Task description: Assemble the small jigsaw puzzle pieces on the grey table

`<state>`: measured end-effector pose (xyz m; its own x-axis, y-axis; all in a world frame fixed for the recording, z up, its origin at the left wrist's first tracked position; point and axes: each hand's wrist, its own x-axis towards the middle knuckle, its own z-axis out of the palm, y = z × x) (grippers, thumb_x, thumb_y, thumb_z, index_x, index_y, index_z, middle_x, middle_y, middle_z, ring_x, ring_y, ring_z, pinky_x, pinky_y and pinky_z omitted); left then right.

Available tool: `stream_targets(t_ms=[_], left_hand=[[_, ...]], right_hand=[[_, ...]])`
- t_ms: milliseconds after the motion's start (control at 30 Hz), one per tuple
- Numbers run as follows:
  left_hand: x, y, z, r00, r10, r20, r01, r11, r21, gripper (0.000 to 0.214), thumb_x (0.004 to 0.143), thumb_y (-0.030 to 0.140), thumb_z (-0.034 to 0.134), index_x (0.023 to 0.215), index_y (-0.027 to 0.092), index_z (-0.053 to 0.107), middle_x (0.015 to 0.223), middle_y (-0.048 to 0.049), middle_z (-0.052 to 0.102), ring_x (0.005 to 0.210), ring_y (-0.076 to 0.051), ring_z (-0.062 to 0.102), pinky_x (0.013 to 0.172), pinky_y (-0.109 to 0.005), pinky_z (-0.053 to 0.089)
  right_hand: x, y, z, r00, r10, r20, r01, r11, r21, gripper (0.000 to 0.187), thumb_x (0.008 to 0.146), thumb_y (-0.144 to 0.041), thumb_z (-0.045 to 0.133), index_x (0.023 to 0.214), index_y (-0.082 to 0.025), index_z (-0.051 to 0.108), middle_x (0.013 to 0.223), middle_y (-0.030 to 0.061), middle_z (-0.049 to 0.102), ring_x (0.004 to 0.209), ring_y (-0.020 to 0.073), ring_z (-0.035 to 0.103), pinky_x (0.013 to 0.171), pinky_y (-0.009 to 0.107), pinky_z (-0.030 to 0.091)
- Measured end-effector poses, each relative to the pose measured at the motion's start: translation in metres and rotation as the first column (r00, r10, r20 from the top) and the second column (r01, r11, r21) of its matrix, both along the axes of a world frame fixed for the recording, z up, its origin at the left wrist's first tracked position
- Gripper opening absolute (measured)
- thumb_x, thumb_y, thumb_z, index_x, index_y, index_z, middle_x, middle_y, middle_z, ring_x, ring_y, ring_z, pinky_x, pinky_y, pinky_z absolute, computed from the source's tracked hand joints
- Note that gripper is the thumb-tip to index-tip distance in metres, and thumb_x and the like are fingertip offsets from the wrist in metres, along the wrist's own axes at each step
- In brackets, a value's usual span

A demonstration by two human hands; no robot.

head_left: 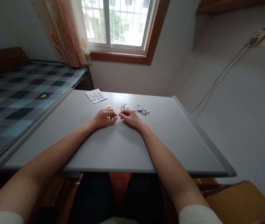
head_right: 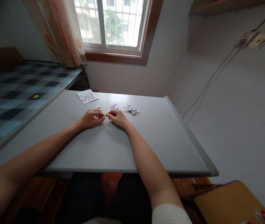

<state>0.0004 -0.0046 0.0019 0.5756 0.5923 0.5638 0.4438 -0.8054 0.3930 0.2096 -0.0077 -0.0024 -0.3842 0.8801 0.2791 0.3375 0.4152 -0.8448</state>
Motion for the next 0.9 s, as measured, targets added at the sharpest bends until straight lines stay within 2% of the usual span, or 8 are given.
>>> stream_targets(t_ms=[400, 533, 900], left_hand=[[0.0004, -0.0014, -0.0002, 1.000, 0.001, 0.002, -0.001, 1.000, 0.001, 0.013, 0.081, 0.023, 0.059, 0.079, 0.016, 0.071, 0.068, -0.0009, 0.063, 0.059, -0.009, 0.057, 0.058, -0.021, 0.046], [0.0005, -0.0008, -0.0012, 1.000, 0.002, 0.008, -0.002, 1.000, -0.012, 0.012, 0.079, 0.026, 0.063, 0.082, 0.016, 0.071, 0.072, -0.0013, 0.065, 0.060, -0.009, 0.058, 0.059, -0.020, 0.047], [-0.0016, 0.0012, -0.0016, 1.000, -0.016, -0.016, 0.015, 0.999, -0.044, 0.021, 0.083, 0.037, 0.065, 0.083, 0.017, 0.071, 0.075, -0.0025, 0.065, 0.061, -0.009, 0.058, 0.059, -0.021, 0.049]], right_hand=[[-0.0005, -0.0025, 0.0025, 1.000, 0.001, -0.011, -0.001, 1.000, -0.015, 0.029, 0.081, -0.039, 0.060, 0.082, -0.011, 0.069, 0.066, 0.0033, 0.067, 0.061, 0.0116, 0.057, 0.061, 0.024, 0.043], [-0.0007, -0.0032, 0.0041, 1.000, -0.002, 0.015, 0.002, 1.000, -0.018, 0.031, 0.082, -0.041, 0.060, 0.084, -0.011, 0.070, 0.068, 0.0035, 0.067, 0.062, 0.0115, 0.056, 0.060, 0.024, 0.042], [-0.0010, -0.0049, 0.0069, 1.000, 0.006, 0.022, -0.005, 1.000, -0.026, 0.028, 0.082, -0.038, 0.060, 0.084, -0.012, 0.071, 0.067, 0.0031, 0.067, 0.061, 0.0109, 0.054, 0.059, 0.023, 0.041]])
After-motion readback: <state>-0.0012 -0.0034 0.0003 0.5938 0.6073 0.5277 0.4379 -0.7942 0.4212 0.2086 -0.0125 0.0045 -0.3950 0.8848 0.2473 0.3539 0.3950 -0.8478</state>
